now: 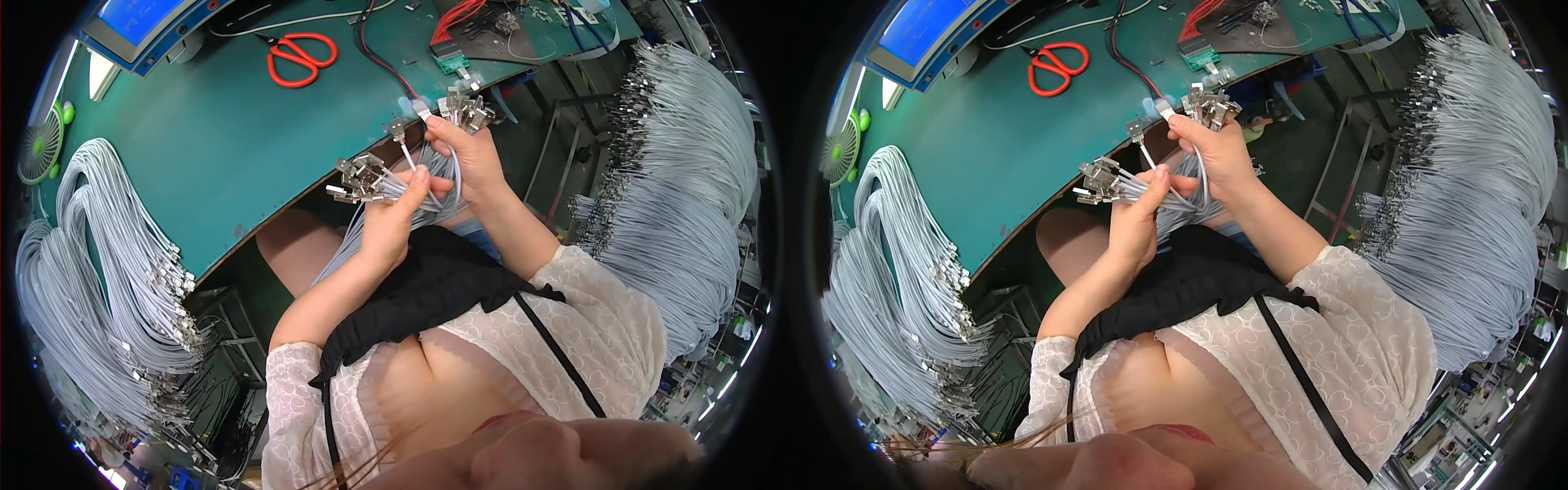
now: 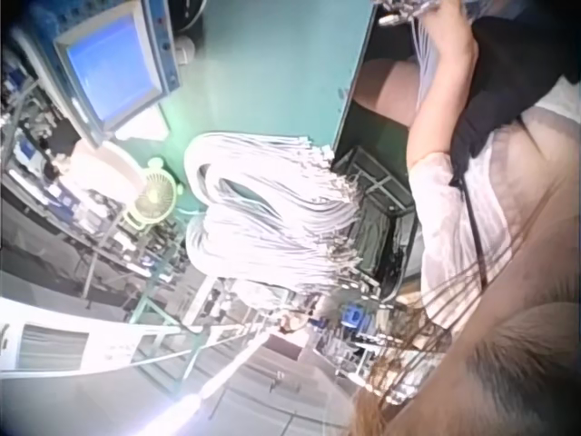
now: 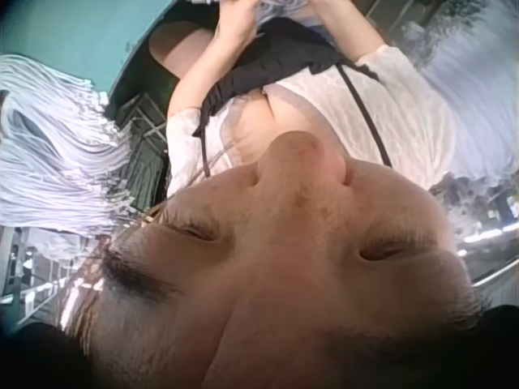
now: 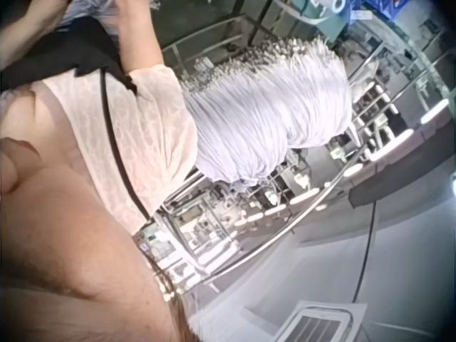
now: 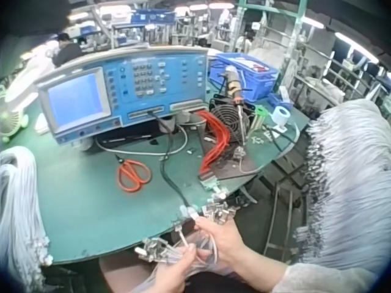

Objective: The person organizes bundles of cables by gathering the wires and aligning the connector ends by hand.

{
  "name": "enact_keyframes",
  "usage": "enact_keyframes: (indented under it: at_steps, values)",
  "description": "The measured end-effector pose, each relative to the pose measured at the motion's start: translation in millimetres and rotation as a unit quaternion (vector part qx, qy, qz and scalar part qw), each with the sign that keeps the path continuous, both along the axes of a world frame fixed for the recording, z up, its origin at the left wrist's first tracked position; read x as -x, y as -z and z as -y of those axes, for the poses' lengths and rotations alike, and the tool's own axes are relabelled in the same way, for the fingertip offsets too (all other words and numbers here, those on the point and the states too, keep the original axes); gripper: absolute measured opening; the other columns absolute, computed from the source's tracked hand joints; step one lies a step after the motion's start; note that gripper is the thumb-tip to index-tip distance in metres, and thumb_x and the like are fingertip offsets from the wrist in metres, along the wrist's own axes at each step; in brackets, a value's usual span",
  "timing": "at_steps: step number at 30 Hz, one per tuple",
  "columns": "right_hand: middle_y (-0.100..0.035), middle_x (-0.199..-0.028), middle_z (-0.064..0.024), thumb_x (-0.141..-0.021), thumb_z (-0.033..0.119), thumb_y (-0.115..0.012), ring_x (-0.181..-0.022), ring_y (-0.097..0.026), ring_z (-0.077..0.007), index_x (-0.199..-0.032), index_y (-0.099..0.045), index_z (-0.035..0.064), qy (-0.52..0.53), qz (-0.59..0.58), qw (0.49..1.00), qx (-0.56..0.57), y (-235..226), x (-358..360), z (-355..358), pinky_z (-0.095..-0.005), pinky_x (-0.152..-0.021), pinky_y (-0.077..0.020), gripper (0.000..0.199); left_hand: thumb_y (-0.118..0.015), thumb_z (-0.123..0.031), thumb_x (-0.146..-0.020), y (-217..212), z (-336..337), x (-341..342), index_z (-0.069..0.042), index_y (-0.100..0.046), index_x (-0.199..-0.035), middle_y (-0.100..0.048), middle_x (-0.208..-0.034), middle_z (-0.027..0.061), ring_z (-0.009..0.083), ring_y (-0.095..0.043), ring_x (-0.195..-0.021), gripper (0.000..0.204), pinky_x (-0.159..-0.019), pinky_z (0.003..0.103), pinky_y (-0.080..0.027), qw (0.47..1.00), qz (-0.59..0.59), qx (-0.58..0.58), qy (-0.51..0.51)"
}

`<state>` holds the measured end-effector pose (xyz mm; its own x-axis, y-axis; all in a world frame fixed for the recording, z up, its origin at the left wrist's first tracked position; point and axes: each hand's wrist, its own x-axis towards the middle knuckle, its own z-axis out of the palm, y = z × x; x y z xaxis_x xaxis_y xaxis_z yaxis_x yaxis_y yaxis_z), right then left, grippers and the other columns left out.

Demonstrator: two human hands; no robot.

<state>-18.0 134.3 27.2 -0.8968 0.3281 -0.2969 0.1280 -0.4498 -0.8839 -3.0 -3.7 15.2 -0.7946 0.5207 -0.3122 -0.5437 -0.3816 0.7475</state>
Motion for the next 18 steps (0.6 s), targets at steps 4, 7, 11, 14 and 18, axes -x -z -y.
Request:
enact_keyframes:
  at_steps: [4, 7, 11, 14, 18]
  values:
    - [-0.058, -0.070, -0.0035, -0.078, 0.019, -0.066, -0.056, -0.047, -0.0059, -0.081, -0.059, 0.0023, 0.006, -0.004, 0.999, 0.036, 4, 4, -1, -0.0186, -0.049, -0.0361, 0.018, -0.057, -0.021, -0.086, 1, -5, 2, 0.002, -0.064, -0.087, -0.062, -0.088, 0.0093, 0.0133, -0.055, -0.081, 0.024, -0.078, 0.028, -0.042, 0.998, -0.036, 0.048, -0.037]
    - [-0.059, -0.070, -0.0046, -0.080, 0.017, -0.064, -0.056, -0.048, -0.0071, -0.087, -0.059, 0.0025, -0.107, -0.015, 0.984, 0.140, 3, 3, -7, -0.0210, -0.050, -0.0421, 0.017, -0.060, -0.019, -0.084, 1, -8, 5, 0.001, -0.063, -0.089, -0.061, -0.090, 0.0080, 0.0123, -0.054, -0.085, 0.022, -0.081, 0.028, -0.040, 0.997, -0.033, 0.051, -0.044]
    - [-0.058, -0.069, -0.0059, -0.079, 0.009, -0.063, -0.058, -0.055, -0.0092, -0.088, -0.057, 0.0023, -0.094, -0.015, 0.995, 0.019, -3, 3, 3, -0.0236, -0.055, -0.0483, 0.013, -0.062, -0.016, -0.082, 3, -8, 9, 0.002, -0.062, -0.092, -0.061, -0.090, 0.0072, 0.0126, -0.055, -0.085, 0.020, -0.080, 0.027, -0.041, 0.998, 0.002, 0.056, -0.014]
    - [-0.057, -0.068, -0.0057, -0.078, 0.009, -0.063, -0.058, -0.055, -0.0092, -0.086, -0.057, 0.0025, -0.067, -0.008, 0.995, 0.070, -1, -4, 3, -0.0254, -0.051, -0.0495, 0.012, -0.062, -0.014, -0.082, 15, -5, 2, 0.003, -0.059, -0.097, -0.061, -0.092, 0.0076, 0.0137, -0.056, -0.086, 0.022, -0.079, 0.027, -0.043, 0.997, -0.043, 0.064, -0.004]
    - [-0.054, -0.061, -0.0018, -0.078, 0.013, -0.063, -0.050, -0.046, -0.0056, -0.074, -0.057, 0.0041, -0.021, 0.019, 0.999, 0.037, -12, -9, 7, -0.0202, -0.045, -0.0400, 0.011, -0.059, -0.015, -0.085, 9, -6, -3, 0.003, -0.056, -0.101, -0.062, -0.094, 0.0100, 0.0141, -0.057, -0.085, 0.024, -0.078, 0.027, -0.045, 0.993, -0.082, 0.049, -0.071]
